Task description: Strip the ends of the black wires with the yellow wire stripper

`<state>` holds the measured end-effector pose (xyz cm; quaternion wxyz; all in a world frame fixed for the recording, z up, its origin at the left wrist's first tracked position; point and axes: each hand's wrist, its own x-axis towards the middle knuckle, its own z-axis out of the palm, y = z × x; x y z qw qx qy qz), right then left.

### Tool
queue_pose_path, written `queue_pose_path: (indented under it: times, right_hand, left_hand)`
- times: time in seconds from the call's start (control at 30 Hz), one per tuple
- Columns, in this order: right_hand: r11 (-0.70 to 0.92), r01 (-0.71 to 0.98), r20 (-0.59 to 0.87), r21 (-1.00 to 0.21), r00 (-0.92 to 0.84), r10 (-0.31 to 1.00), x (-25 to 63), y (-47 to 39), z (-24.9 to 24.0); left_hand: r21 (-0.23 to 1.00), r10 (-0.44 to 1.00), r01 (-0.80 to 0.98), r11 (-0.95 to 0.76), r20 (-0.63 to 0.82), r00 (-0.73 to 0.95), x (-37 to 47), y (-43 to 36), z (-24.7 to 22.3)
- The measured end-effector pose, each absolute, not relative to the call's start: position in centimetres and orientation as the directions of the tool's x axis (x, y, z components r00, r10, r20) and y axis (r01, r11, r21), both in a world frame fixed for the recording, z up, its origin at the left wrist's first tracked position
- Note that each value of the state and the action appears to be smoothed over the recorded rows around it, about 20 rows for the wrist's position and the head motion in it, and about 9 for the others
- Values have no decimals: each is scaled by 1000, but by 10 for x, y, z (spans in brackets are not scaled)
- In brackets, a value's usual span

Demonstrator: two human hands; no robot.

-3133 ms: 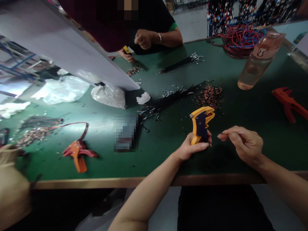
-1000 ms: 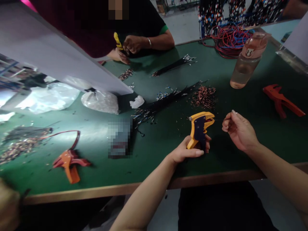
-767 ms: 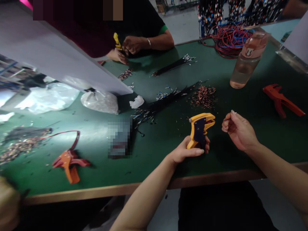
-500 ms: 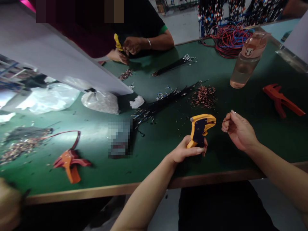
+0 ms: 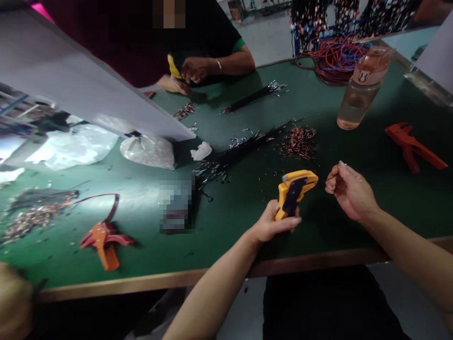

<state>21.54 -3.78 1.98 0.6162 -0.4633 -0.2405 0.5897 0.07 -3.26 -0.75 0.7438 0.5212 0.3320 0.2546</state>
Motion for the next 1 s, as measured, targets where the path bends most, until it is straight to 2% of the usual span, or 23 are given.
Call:
queue_pose_path:
  times: [0.13, 0.4, 0.63, 1.0]
  right_hand:
    - [-122, -477, -230, -870, 173, 958, 217, -38, 19]
    - [-109, -473, -226, -874, 199, 953, 218, -37, 18]
    - [-99, -482, -228, -870, 217, 949, 216, -37, 18]
    - [-100, -435, -218, -895, 230, 948, 214, -37, 18]
  left_hand:
    - [921, 810, -118, 373, -261, 525, 4, -32, -16]
    - [855, 702, -216, 472, -215, 679, 1, -31, -12]
    - [869, 614, -159, 469, -191, 766, -2, -29, -10]
    - [871, 599, -121, 476, -220, 770, -3, -30, -8]
